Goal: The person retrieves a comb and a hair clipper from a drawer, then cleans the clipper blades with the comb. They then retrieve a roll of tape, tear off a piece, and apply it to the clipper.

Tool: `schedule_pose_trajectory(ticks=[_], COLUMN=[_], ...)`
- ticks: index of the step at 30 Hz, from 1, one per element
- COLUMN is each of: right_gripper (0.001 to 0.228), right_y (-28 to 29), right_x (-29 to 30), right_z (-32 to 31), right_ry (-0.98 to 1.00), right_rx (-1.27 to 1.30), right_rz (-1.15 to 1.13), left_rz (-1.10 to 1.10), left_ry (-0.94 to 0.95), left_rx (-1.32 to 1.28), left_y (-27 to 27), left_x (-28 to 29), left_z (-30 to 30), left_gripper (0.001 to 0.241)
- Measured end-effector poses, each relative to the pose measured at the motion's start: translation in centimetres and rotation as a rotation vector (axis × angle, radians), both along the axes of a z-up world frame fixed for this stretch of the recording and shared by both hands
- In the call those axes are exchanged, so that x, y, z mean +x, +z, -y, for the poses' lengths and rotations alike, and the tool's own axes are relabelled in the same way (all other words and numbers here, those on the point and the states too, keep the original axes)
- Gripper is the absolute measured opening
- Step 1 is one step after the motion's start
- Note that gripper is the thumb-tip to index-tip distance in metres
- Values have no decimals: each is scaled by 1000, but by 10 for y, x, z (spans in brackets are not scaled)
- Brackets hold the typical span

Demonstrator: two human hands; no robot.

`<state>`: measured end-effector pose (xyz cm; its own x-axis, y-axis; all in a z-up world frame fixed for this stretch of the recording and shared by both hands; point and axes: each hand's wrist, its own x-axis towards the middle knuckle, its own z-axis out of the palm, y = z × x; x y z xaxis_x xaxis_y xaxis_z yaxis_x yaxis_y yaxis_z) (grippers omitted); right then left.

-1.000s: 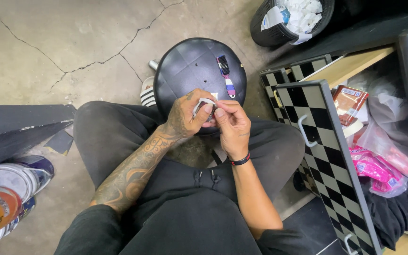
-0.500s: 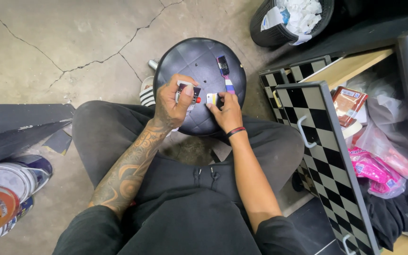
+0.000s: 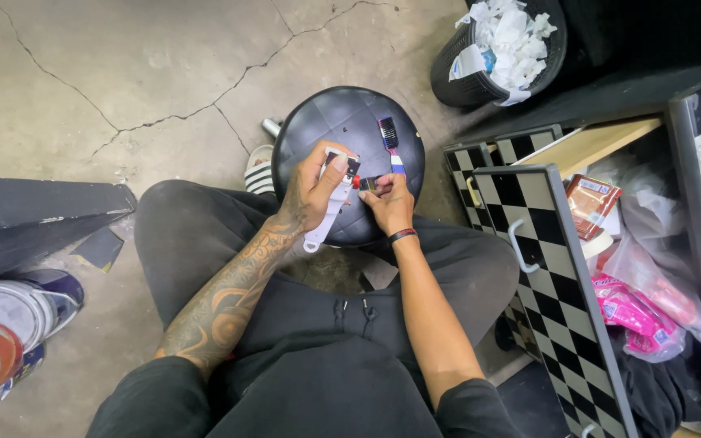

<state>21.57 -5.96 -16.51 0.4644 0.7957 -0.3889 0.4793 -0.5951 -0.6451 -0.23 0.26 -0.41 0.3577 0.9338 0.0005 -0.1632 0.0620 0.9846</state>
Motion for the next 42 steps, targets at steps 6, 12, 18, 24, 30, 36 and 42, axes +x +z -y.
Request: schedule_pose_trajectory(ticks=[6,12,18,24,30,36,42], right_gripper=[53,23,48,35,23,15,19], right_y=[22,34,96,123,166,199,186], right_x=[-14,6,-4,-5,-13,-32,-20], right_z=[8,18,24,35,21,-9,-9], right_ry=[-92,-361,-337,-255,-51,238,213], right_rx=[184,280,407,525,548,616,580], right_rz=[-235,-834,-958,-834,-657,-489,-530], left_rz=[-7,13,-28,-30,-84,-163,-172], left_ry=[-56,-78,-72,-105,-199,-296,-341], left_rx=[-188,-261,-247,-257,-286,-288,-317], left_y=[10,15,12,17,18,7,0], left_x=[-1,-4,-7,-11,-8,-4,-4], left_z=[-3,-5,-4,-3,-1,0,1], left_gripper=[39,44,42,51,65,71,77])
